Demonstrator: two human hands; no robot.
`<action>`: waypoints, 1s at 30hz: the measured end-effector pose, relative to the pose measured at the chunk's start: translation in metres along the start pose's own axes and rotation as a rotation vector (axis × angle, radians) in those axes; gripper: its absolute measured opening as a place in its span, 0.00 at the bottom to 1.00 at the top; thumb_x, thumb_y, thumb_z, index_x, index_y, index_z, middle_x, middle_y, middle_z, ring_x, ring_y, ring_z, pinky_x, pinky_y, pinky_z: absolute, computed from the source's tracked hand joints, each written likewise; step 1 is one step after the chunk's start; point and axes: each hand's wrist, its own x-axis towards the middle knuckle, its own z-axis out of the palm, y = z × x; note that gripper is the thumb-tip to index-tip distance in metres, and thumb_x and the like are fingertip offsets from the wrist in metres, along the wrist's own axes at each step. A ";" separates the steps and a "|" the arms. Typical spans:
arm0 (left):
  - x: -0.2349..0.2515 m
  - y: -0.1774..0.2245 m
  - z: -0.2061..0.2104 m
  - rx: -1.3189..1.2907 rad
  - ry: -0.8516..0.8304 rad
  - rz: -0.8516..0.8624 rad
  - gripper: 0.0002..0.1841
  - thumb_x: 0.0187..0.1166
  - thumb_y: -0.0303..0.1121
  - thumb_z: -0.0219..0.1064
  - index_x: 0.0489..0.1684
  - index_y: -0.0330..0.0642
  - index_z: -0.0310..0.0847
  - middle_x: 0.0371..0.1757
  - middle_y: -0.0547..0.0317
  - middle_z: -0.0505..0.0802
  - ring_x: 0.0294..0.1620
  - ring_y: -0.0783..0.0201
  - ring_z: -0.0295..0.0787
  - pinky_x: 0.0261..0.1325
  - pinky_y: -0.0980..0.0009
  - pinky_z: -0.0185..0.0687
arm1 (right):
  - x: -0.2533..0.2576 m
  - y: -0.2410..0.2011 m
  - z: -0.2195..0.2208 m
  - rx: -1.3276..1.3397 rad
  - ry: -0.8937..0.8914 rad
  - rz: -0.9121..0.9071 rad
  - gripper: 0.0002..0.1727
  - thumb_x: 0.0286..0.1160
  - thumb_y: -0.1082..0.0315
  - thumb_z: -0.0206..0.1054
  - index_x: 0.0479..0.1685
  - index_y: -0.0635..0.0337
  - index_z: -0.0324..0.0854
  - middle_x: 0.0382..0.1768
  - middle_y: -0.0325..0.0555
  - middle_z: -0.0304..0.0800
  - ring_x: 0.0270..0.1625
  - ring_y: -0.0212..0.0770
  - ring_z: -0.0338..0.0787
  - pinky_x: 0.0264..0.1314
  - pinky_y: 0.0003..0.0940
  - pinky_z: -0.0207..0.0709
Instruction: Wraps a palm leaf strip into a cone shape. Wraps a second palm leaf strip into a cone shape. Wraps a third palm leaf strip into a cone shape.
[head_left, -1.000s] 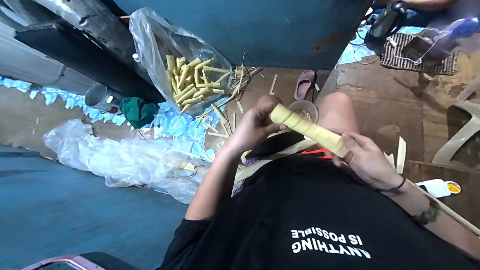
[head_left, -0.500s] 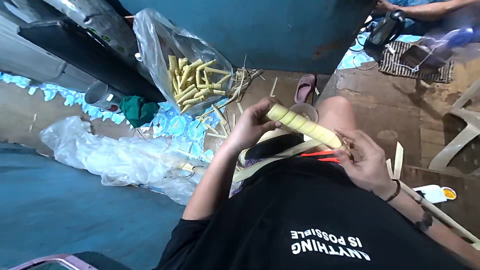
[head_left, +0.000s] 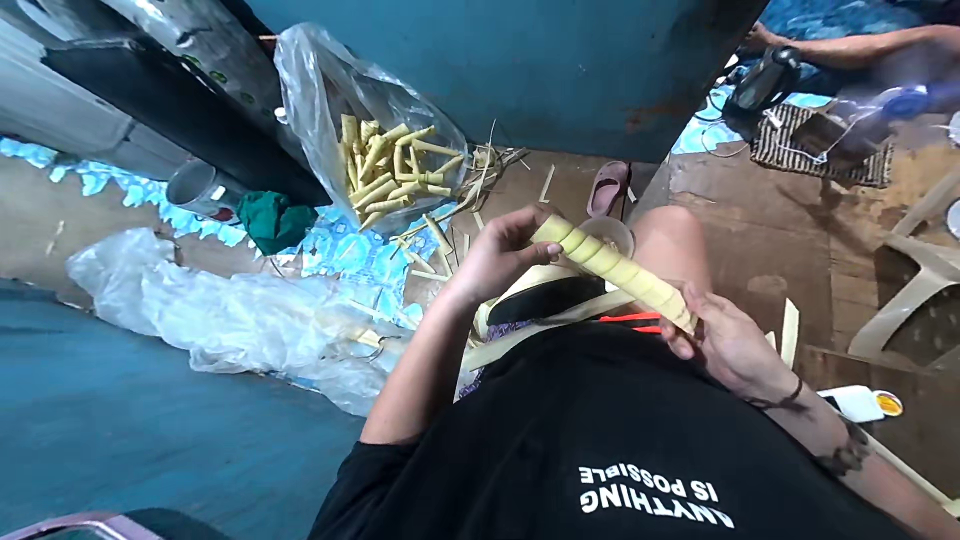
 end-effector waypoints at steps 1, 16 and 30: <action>0.000 -0.001 0.000 -0.001 0.005 0.002 0.09 0.77 0.19 0.68 0.52 0.35 0.82 0.43 0.61 0.93 0.38 0.73 0.91 0.47 0.74 0.90 | -0.001 0.004 0.000 -0.173 0.018 -0.157 0.19 0.94 0.65 0.45 0.64 0.62 0.81 0.37 0.37 0.95 0.30 0.25 0.91 0.31 0.18 0.86; -0.001 -0.009 0.002 -0.054 0.099 -0.041 0.11 0.78 0.20 0.67 0.56 0.35 0.81 0.39 0.62 0.93 0.35 0.72 0.91 0.43 0.73 0.91 | 0.009 0.021 -0.011 -1.058 0.121 -0.851 0.29 0.88 0.52 0.60 0.73 0.68 0.79 0.54 0.63 0.89 0.53 0.45 0.91 0.58 0.34 0.85; 0.001 -0.023 0.011 -0.213 0.177 -0.038 0.09 0.77 0.17 0.66 0.50 0.36 0.80 0.37 0.62 0.92 0.35 0.71 0.91 0.45 0.71 0.91 | -0.004 0.002 -0.004 -0.704 0.041 -0.411 0.22 0.92 0.63 0.50 0.74 0.60 0.81 0.53 0.38 0.94 0.47 0.21 0.90 0.49 0.15 0.83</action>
